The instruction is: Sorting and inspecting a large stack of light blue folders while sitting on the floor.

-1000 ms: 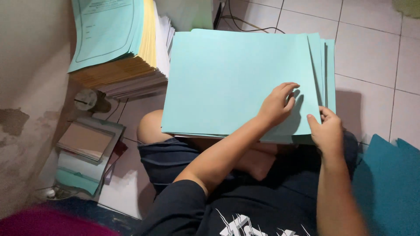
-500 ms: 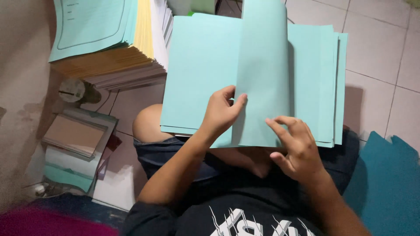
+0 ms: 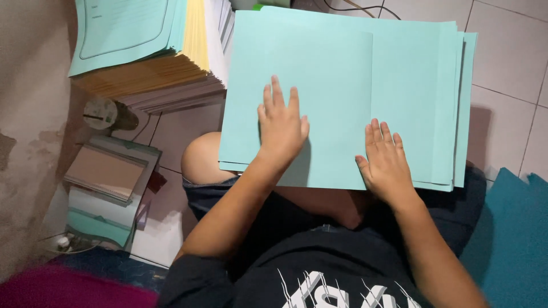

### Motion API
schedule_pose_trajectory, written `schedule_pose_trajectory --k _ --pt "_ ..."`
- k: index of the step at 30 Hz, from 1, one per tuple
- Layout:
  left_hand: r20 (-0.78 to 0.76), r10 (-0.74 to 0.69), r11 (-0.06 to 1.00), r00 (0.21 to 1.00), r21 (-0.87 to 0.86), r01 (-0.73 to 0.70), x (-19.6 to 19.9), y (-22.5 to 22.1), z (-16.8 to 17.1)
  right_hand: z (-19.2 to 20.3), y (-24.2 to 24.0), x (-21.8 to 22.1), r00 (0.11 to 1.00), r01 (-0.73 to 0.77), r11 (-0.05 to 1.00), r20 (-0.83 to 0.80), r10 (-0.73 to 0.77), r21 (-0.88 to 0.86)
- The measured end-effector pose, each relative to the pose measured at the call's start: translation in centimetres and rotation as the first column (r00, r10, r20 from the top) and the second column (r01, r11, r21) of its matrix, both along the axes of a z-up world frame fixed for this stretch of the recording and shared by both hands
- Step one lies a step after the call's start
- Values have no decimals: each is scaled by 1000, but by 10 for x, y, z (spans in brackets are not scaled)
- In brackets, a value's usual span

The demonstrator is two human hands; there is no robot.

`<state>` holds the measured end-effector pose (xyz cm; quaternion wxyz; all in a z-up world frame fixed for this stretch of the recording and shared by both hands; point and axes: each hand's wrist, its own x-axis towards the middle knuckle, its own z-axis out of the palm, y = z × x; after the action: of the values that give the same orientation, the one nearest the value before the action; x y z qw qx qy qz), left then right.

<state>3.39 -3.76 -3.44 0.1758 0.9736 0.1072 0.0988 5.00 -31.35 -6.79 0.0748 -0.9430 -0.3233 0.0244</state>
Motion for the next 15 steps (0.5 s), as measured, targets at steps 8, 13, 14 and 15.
schedule_pose_trajectory --k 8,13,14,15 --pt "17 -284 933 959 236 272 124 -3 -61 13 26 47 992 -2 994 -122 -12 -111" --pt "-11 -230 966 973 118 229 113 1 -43 20 59 139 992 -2 998 -128 -7 -69" --pt "-16 -231 966 973 116 231 114 1 -42 25 69 158 991 -1 998 -133 -9 -69" --pt "-29 -221 968 975 117 223 114 1 -41 30 78 176 988 19 997 -150 -30 -75"
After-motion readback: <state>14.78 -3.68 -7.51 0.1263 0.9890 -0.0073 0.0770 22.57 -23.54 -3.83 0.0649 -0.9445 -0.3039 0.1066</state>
